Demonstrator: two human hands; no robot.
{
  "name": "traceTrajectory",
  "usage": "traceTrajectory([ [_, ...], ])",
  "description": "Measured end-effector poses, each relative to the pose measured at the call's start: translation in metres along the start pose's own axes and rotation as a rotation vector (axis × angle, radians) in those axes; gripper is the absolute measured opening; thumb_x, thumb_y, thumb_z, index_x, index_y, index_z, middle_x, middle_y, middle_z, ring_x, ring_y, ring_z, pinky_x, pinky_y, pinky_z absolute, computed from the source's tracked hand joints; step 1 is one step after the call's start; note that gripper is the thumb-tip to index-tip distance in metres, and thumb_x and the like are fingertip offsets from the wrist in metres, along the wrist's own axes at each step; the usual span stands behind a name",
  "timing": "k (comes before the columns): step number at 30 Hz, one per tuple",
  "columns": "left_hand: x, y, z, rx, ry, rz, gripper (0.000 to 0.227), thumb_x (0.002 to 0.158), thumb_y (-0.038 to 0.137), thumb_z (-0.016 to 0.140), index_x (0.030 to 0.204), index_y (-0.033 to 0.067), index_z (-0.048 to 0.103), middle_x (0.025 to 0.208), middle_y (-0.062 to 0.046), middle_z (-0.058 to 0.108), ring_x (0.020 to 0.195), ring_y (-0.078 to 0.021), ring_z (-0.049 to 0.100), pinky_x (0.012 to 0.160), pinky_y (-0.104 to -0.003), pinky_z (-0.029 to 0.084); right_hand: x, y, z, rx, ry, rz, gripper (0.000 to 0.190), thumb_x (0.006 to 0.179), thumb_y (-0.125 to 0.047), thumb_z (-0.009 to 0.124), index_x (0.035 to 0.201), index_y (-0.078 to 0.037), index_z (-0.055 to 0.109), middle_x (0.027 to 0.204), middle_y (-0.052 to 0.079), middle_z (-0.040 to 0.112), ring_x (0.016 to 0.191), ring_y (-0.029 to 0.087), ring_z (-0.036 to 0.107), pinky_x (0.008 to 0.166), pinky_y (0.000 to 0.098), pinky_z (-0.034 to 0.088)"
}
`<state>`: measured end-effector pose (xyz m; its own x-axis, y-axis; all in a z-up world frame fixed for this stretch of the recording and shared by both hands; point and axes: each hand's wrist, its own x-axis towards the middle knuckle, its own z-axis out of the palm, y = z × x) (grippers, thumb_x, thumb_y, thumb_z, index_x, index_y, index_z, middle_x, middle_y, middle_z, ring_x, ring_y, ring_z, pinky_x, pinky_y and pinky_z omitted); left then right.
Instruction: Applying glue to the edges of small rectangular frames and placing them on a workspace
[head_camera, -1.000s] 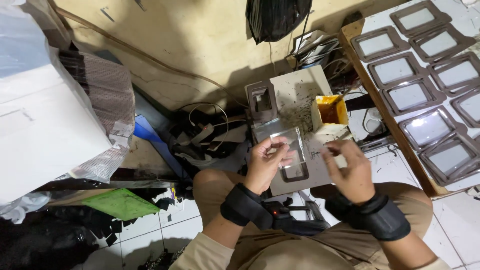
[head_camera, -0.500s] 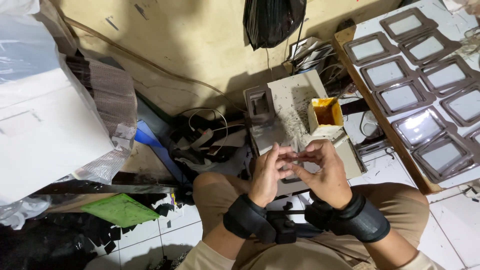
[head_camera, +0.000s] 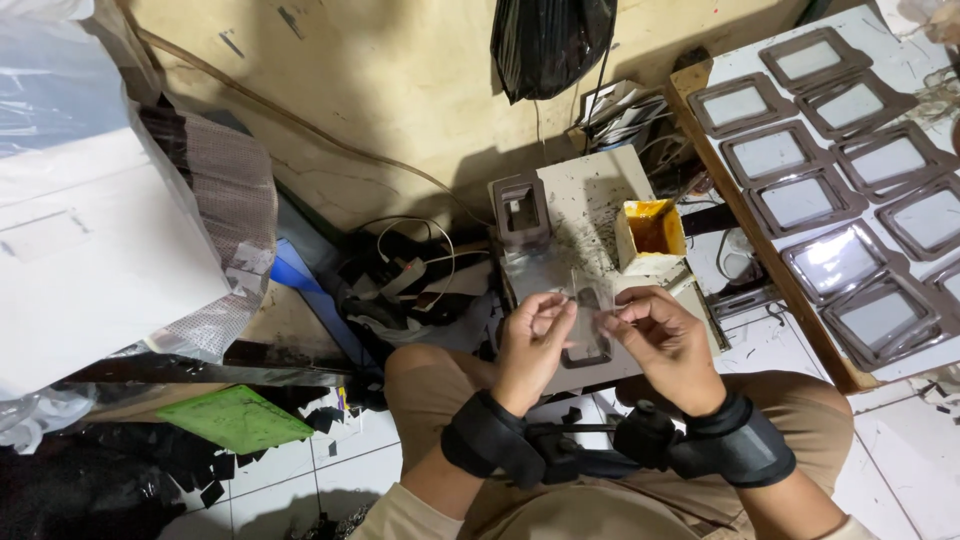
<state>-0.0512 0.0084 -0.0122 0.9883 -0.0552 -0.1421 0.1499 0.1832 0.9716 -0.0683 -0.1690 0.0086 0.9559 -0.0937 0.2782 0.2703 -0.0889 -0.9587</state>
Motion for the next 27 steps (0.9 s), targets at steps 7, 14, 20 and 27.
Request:
traceTrajectory([
  [7, 0.014, -0.035, -0.025, 0.139, -0.048, -0.014, 0.023, 0.090, 0.021, 0.083, 0.100, 0.0014, 0.076, 0.088, -0.012, 0.075, 0.081, -0.0164, 0.075, 0.065, -0.030, 0.062, -0.003, 0.015, -0.006, 0.191, -0.055, 0.116, 0.009, 0.085, 0.008, 0.075, 0.083, 0.003, 0.067, 0.111, 0.020, 0.064, 0.103, 0.024, 0.068, 0.090, 0.0386, 0.056],
  [14, 0.017, -0.040, -0.038, 0.121, -0.126, -0.065, 0.020, 0.091, 0.017, 0.083, 0.101, 0.0002, 0.076, 0.091, -0.017, 0.075, 0.088, -0.0188, 0.073, 0.076, -0.033, 0.059, -0.003, 0.032, -0.011, 0.208, -0.093, 0.214, 0.010, 0.086, 0.003, 0.076, 0.082, 0.001, 0.068, 0.115, 0.015, 0.061, 0.110, 0.019, 0.059, 0.098, 0.0359, 0.051],
  [20, 0.021, -0.054, -0.041, 0.113, -0.149, -0.110, 0.023, 0.087, 0.014, 0.083, 0.102, -0.0014, 0.074, 0.089, -0.012, 0.072, 0.081, -0.0128, 0.068, 0.072, -0.026, 0.056, -0.001, 0.061, -0.017, 0.155, -0.103, 0.279, 0.009, 0.088, -0.001, 0.077, 0.085, 0.000, 0.068, 0.118, 0.015, 0.060, 0.110, 0.020, 0.058, 0.096, 0.0326, 0.049],
  [27, 0.025, -0.063, -0.050, 0.201, -0.106, -0.151, 0.019, 0.087, 0.016, 0.082, 0.096, 0.0007, 0.076, 0.083, -0.009, 0.073, 0.074, -0.0102, 0.069, 0.062, -0.022, 0.054, 0.003, 0.070, -0.016, -0.053, -0.142, 0.246, 0.008, 0.090, -0.002, 0.078, 0.087, 0.001, 0.071, 0.116, 0.019, 0.061, 0.106, 0.023, 0.060, 0.092, 0.0360, 0.048],
])
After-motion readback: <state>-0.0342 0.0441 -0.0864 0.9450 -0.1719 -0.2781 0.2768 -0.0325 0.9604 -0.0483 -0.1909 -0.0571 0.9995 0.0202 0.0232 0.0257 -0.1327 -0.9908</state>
